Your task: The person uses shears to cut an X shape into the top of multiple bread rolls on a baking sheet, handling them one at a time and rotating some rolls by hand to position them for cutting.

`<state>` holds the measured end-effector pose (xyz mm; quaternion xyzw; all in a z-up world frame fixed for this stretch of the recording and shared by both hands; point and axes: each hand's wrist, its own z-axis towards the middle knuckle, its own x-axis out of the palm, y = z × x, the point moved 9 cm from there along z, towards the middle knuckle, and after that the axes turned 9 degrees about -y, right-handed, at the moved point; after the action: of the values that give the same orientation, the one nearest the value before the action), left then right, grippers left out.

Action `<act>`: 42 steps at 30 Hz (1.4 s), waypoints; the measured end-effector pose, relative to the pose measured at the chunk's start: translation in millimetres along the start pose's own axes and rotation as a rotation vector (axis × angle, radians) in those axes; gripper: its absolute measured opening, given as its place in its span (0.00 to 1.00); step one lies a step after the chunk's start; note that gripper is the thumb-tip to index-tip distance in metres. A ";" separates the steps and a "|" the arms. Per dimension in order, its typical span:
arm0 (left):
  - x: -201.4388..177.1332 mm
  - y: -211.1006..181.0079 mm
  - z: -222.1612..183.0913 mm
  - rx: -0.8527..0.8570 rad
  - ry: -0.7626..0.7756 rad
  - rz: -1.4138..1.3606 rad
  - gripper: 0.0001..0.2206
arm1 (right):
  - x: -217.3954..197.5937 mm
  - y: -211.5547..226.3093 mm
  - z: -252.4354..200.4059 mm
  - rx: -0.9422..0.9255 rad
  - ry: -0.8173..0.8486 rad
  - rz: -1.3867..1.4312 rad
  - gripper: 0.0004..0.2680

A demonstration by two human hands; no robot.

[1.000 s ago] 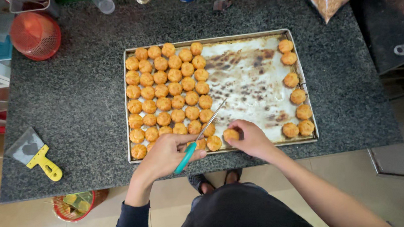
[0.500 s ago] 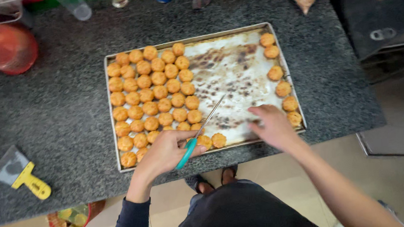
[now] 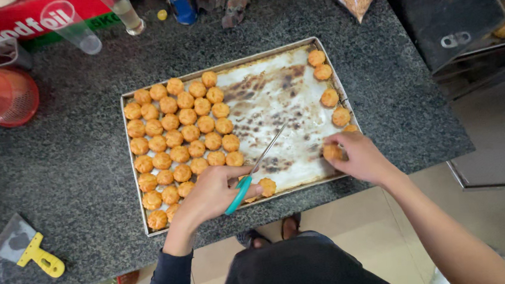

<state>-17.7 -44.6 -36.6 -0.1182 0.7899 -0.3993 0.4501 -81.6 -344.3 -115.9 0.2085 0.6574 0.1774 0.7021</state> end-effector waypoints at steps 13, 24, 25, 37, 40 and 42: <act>-16.8 -28.7 -19.2 -0.025 0.137 -0.462 0.25 | -9.6 79.9 72.0 0.390 0.230 1.720 0.20; -30.8 -19.8 -20.6 0.012 0.071 -0.515 0.24 | 2.0 115.3 90.4 0.347 0.340 1.833 0.20; -30.9 -17.5 -21.3 -0.004 0.068 -0.488 0.24 | 2.7 117.3 90.4 0.366 0.340 1.841 0.20; -43.4 -5.8 -26.7 0.010 0.006 -0.439 0.26 | -3.0 132.6 98.6 0.362 0.309 1.731 0.20; -45.7 -7.3 -26.8 0.010 0.003 -0.437 0.26 | -2.2 131.3 102.1 0.324 0.313 1.759 0.20; -45.3 -10.6 -27.2 0.023 0.019 -0.466 0.26 | -2.0 131.6 104.8 0.366 0.290 1.779 0.20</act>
<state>-15.7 -12.5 6.6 -0.2885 0.7410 -0.5023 0.3397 26.0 -239.7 -39.9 0.7209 0.3543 0.5698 0.1736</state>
